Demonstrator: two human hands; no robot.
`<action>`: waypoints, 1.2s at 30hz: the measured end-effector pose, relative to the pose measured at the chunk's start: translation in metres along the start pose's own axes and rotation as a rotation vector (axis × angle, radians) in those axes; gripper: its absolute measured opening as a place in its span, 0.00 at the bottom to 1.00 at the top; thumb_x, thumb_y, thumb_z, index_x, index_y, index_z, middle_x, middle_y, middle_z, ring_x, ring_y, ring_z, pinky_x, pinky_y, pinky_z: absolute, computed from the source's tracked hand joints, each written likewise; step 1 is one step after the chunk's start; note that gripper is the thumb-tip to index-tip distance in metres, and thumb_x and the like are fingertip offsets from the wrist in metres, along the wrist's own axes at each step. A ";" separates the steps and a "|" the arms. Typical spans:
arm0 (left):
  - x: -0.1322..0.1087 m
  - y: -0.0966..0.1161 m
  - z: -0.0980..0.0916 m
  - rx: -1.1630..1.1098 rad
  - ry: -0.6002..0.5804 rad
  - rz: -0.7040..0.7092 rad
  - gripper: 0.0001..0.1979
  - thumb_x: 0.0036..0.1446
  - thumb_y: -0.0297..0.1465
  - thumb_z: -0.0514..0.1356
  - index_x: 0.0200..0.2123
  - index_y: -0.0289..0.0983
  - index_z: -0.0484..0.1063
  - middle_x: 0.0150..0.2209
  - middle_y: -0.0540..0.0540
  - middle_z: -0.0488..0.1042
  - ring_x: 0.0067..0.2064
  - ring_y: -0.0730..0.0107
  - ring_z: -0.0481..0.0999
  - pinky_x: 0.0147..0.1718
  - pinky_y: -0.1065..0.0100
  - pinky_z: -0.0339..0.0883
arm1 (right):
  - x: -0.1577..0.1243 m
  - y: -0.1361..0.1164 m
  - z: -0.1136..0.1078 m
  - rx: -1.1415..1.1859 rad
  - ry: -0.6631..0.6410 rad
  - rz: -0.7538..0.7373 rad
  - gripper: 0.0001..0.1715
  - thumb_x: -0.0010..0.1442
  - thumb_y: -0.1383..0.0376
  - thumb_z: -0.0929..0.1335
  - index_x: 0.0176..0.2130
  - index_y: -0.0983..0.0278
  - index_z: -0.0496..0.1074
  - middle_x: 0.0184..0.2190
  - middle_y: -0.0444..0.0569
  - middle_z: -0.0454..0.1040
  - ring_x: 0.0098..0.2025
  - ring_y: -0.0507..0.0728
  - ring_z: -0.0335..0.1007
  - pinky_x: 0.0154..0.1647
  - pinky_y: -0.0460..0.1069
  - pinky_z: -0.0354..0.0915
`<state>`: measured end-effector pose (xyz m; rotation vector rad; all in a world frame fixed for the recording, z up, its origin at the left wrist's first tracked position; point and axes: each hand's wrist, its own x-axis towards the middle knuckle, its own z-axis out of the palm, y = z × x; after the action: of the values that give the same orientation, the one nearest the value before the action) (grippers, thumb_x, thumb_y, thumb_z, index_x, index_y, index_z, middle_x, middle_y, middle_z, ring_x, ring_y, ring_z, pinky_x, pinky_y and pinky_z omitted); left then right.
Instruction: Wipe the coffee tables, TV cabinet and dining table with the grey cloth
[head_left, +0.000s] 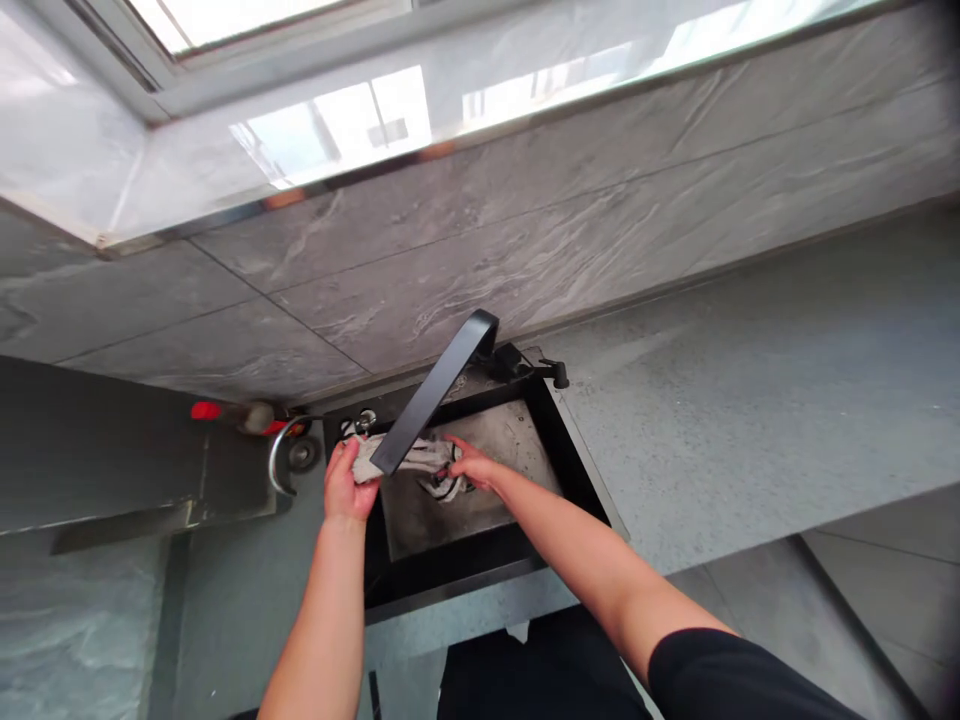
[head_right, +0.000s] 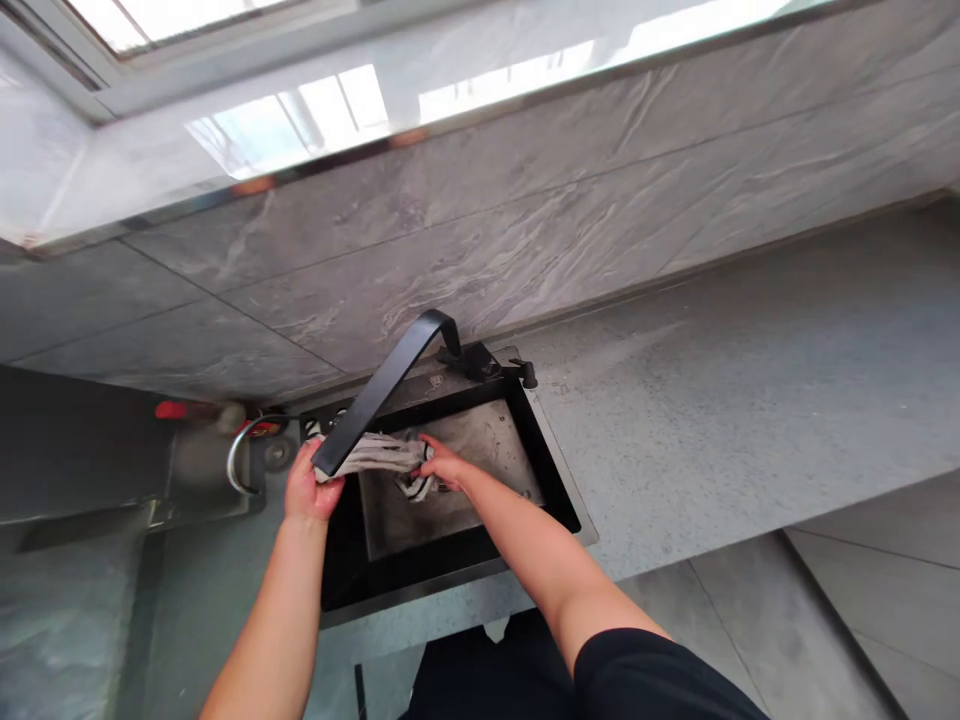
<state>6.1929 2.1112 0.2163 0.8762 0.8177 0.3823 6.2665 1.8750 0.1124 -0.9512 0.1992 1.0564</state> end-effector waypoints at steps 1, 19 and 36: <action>-0.002 0.003 -0.002 -0.061 0.054 0.012 0.06 0.63 0.31 0.71 0.40 0.40 0.77 0.39 0.50 0.83 0.41 0.67 0.83 0.45 0.66 0.79 | -0.005 -0.003 0.005 0.027 -0.076 0.073 0.41 0.33 0.73 0.76 0.50 0.63 0.78 0.36 0.48 0.84 0.34 0.61 0.81 0.39 0.54 0.74; -0.074 -0.059 -0.011 0.393 -0.397 -0.347 0.27 0.54 0.51 0.77 0.44 0.33 0.84 0.45 0.33 0.84 0.54 0.46 0.81 0.55 0.58 0.72 | -0.066 -0.007 0.074 0.252 -0.006 -0.145 0.20 0.43 0.68 0.79 0.39 0.62 0.80 0.36 0.47 0.83 0.43 0.59 0.77 0.49 0.52 0.69; -0.057 -0.010 0.017 0.306 -0.411 -0.037 0.17 0.50 0.35 0.79 0.39 0.31 0.84 0.41 0.38 0.84 0.43 0.57 0.82 0.45 0.63 0.72 | -0.091 -0.038 0.054 0.351 0.075 -0.195 0.19 0.47 0.66 0.71 0.34 0.58 0.57 0.31 0.38 0.77 0.35 0.61 0.81 0.44 0.58 0.74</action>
<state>6.1689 2.0617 0.2420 1.1753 0.5147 0.0359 6.2348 1.8499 0.2176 -0.6768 0.3353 0.7755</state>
